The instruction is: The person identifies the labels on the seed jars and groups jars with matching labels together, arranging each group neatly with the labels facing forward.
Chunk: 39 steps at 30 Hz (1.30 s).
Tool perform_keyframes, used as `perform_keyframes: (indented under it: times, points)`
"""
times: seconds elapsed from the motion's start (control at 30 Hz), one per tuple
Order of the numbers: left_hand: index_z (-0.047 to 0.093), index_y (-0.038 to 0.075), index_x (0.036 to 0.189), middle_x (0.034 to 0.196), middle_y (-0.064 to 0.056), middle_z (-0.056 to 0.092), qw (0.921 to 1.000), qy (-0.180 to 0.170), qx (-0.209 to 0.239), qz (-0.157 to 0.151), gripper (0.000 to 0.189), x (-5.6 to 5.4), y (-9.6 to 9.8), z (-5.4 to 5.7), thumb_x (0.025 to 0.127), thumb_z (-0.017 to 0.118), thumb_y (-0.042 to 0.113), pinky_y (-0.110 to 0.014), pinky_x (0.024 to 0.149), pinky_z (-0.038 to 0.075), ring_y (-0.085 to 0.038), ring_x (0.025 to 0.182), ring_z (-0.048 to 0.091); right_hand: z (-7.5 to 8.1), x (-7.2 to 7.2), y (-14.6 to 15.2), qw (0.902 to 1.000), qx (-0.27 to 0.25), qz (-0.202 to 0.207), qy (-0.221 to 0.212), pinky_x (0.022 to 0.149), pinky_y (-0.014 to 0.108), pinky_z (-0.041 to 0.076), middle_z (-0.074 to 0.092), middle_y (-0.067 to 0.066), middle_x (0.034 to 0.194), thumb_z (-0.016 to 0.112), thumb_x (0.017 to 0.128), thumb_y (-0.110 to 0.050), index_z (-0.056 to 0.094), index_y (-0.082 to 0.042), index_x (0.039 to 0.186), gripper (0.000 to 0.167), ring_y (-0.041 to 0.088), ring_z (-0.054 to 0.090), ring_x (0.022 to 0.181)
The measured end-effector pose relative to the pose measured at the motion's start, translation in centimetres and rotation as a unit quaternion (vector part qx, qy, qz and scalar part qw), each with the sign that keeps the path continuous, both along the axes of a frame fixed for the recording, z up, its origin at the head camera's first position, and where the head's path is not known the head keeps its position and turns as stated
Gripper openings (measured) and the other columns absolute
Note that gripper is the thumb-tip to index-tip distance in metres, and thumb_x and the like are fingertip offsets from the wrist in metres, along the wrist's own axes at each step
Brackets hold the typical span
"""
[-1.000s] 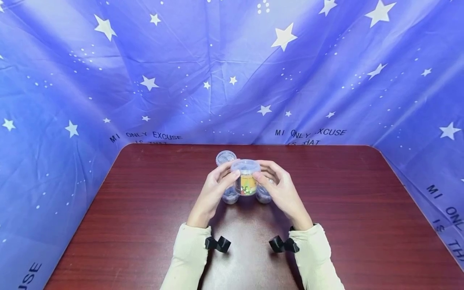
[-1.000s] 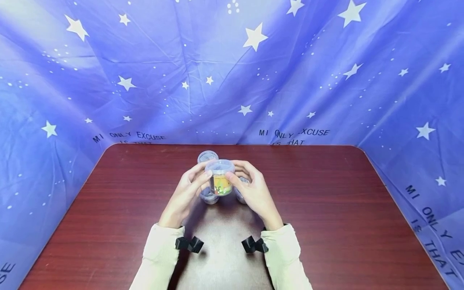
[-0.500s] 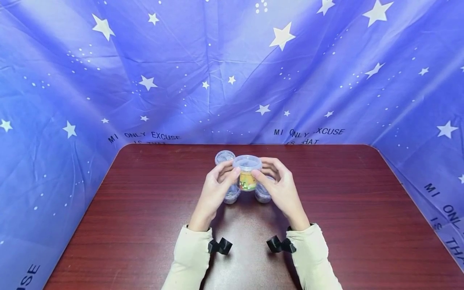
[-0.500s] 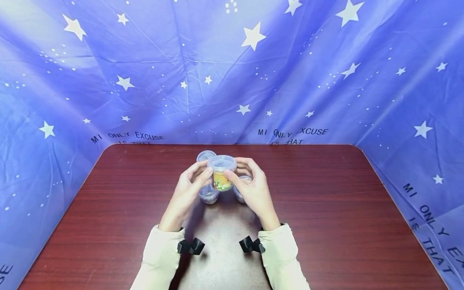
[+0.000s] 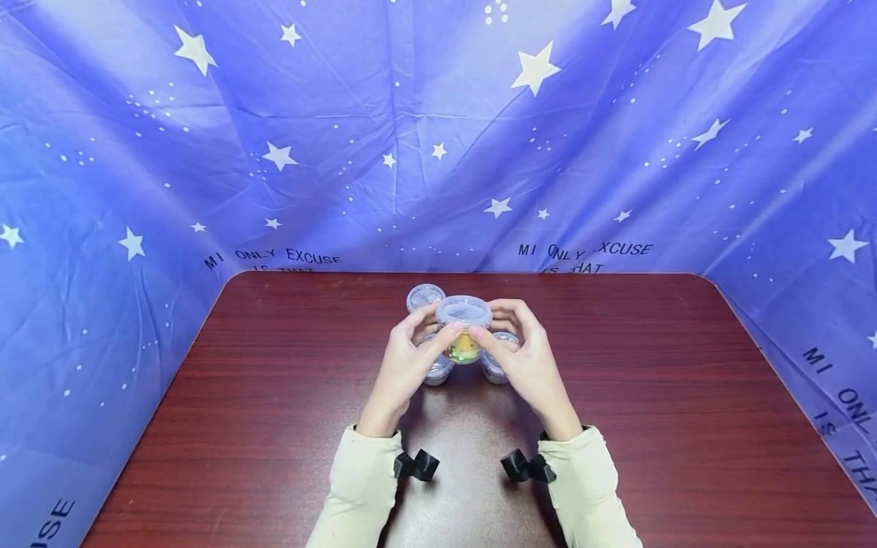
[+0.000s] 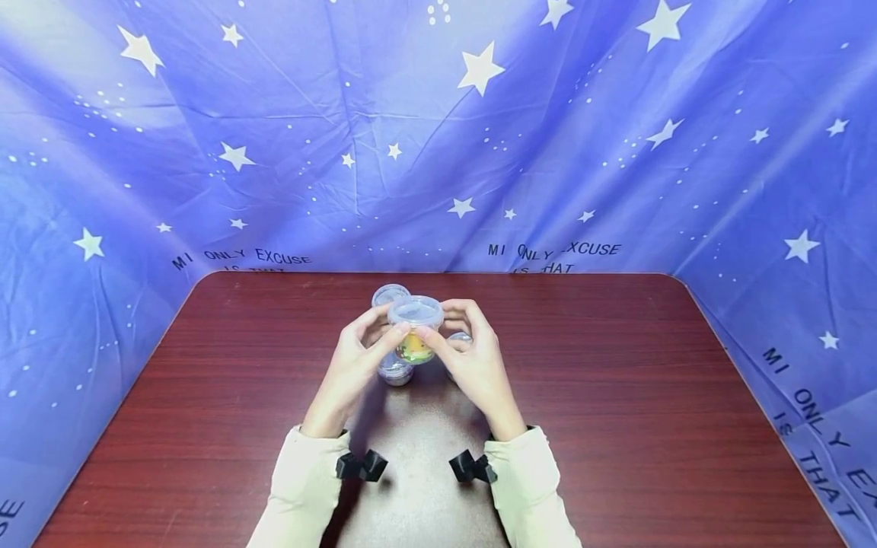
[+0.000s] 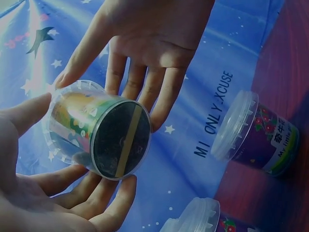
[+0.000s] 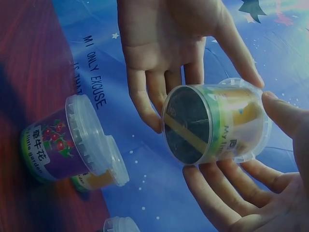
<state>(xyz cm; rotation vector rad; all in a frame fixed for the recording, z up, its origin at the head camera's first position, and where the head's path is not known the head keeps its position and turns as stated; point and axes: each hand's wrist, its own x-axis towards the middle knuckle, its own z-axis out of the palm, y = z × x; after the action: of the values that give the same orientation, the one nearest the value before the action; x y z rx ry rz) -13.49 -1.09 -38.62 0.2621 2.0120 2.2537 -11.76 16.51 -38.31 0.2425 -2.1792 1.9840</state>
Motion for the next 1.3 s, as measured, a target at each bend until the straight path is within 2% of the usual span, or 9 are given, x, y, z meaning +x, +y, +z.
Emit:
perform_keyframes:
  times: [0.33, 0.5, 0.67, 0.87, 1.13, 1.3]
  points:
    - [0.058, 0.001, 0.133, 0.119, -0.016, 0.065, 0.9993, -0.009, 0.033, -0.017, 0.043, -0.2, -0.76, 0.01, 0.094, 0.066, 0.017, -0.028, 0.092, 0.053, -0.016, 0.105, 0.065, 0.39, -0.12, 0.37, 0.9994, -0.011, 0.032, -0.006, 0.086, 0.027, 0.057, 0.062, 0.014, 0.119, 0.066, 0.095, -0.011, 0.057, -0.001, 0.127, 0.034, 0.017, 0.063, 0.104]
    - [0.056, -0.001, 0.134, 0.116, -0.014, 0.066, 0.9984, -0.012, 0.041, -0.037, 0.044, -0.26, -0.8, -0.04, 0.096, 0.061, 0.02, -0.031, 0.092, 0.052, -0.014, 0.1, 0.064, 0.51, -0.12, 0.55, 0.9988, 0.001, 0.048, -0.007, 0.091, 0.025, 0.053, 0.063, 0.013, 0.122, 0.064, 0.097, -0.013, 0.057, -0.003, 0.131, 0.036, 0.017, 0.062, 0.106]
    - [0.055, -0.001, 0.135, 0.114, -0.012, 0.066, 0.9975, -0.02, 0.046, -0.05, 0.046, -0.28, -0.82, -0.17, 0.096, 0.06, 0.023, -0.033, 0.094, 0.052, -0.014, 0.099, 0.064, 0.6, -0.04, 0.64, 0.9984, 0.019, 0.052, -0.012, 0.097, 0.023, 0.048, 0.062, 0.01, 0.129, 0.063, 0.098, -0.015, 0.056, -0.006, 0.135, 0.038, 0.015, 0.06, 0.11]
    - [0.054, -0.001, 0.136, 0.116, -0.012, 0.065, 0.9973, -0.016, 0.049, -0.053, 0.046, -0.29, -0.89, -0.17, 0.096, 0.06, 0.022, -0.032, 0.094, 0.051, -0.014, 0.101, 0.063, 0.69, 0.04, 0.58, 0.9985, 0.021, 0.049, -0.009, 0.095, 0.023, 0.05, 0.063, 0.009, 0.128, 0.064, 0.097, -0.015, 0.058, -0.007, 0.134, 0.038, 0.017, 0.061, 0.109]
    - [0.049, -0.001, 0.141, 0.128, -0.02, 0.06, 0.9982, -0.005, 0.048, -0.035, 0.05, -0.27, -0.82, -0.03, 0.096, 0.061, 0.016, -0.03, 0.097, 0.05, -0.013, 0.108, 0.061, 0.35, -0.11, 0.49, 0.9994, -0.001, 0.034, 0.003, 0.091, 0.025, 0.053, 0.063, 0.013, 0.123, 0.067, 0.095, -0.012, 0.059, -0.004, 0.131, 0.038, 0.018, 0.062, 0.106]
    - [0.053, 0.001, 0.137, 0.127, -0.02, 0.059, 0.9986, 0.011, 0.05, -0.015, 0.045, -0.26, -0.72, 0.08, 0.095, 0.064, 0.009, -0.029, 0.095, 0.051, -0.013, 0.106, 0.063, 0.16, -0.24, 0.46, 0.9998, -0.013, 0.016, 0.003, 0.089, 0.027, 0.055, 0.064, 0.014, 0.121, 0.07, 0.093, -0.012, 0.059, -0.004, 0.13, 0.039, 0.019, 0.064, 0.106]
